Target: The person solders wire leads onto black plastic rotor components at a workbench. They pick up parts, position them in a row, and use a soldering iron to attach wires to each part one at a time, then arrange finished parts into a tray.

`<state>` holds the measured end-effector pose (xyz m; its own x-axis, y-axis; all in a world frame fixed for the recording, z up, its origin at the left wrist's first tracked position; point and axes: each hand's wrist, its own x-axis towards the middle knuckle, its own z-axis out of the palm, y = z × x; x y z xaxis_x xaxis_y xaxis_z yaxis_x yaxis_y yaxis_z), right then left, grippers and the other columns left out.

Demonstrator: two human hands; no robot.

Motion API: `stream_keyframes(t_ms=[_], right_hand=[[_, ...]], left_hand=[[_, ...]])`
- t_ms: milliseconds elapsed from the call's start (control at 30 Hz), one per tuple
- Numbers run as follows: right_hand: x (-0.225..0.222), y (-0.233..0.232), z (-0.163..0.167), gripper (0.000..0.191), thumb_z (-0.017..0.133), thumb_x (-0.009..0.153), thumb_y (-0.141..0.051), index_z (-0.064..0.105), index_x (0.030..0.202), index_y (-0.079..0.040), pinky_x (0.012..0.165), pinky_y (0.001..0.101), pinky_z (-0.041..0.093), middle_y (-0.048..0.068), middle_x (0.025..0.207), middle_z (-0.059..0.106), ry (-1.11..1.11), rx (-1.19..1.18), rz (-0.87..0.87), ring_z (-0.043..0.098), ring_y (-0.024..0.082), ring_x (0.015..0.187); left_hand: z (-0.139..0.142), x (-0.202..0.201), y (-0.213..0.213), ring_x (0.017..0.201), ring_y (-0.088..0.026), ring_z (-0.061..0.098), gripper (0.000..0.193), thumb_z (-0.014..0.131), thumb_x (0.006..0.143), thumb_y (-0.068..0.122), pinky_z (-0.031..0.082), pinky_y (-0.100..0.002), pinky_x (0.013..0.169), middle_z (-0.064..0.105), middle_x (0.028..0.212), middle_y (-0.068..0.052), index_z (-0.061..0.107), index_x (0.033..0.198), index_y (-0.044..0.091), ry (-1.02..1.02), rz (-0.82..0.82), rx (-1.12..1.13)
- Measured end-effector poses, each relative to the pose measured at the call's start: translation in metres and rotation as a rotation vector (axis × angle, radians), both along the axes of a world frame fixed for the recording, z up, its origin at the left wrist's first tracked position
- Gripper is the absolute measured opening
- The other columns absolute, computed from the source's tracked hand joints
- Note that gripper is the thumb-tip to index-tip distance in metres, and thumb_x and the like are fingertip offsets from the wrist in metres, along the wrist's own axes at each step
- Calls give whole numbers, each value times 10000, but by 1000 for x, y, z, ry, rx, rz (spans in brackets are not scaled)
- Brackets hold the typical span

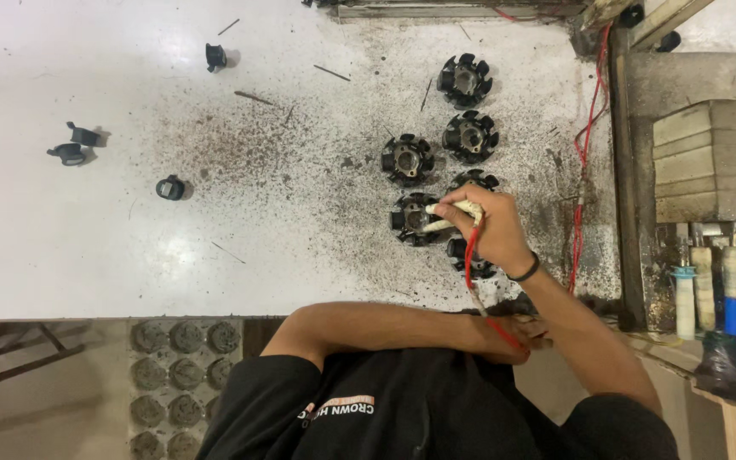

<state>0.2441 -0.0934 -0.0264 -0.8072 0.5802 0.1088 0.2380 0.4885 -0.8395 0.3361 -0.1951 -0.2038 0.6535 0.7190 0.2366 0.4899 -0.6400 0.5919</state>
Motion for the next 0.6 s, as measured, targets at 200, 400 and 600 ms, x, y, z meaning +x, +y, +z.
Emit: stream_keyframes(t_ms=[200, 400, 600], right_hand=[[-8, -2, 0, 105, 770, 931, -115, 737, 987, -33, 595, 299, 495, 101, 836, 734, 156, 151, 70, 689, 170, 681], [-7, -3, 17, 151, 765, 929, -175, 742, 1021, -58, 581, 347, 507, 119, 794, 736, -9, 134, 100, 684, 212, 652], [61, 92, 66, 299, 791, 882, -294, 759, 1106, -99, 696, 309, 550, 97, 910, 801, -251, 223, 348, 740, 157, 789]], left_hand=[[-3, -10, 2, 1474, -406, 369, 534, 582, 894, 220, 392, -494, 1160, 368, 1582, -194, 510, 1401, 70, 33, -101, 44], [22, -20, 4, 1579, -386, 267, 401, 617, 908, 231, 371, -529, 1197, 331, 1620, -121, 623, 1279, 80, 309, -271, 239], [76, -49, 1, 1548, -360, 279, 241, 663, 817, 203, 401, -474, 1214, 141, 1724, -171, 702, 1012, 66, 194, -357, 90]])
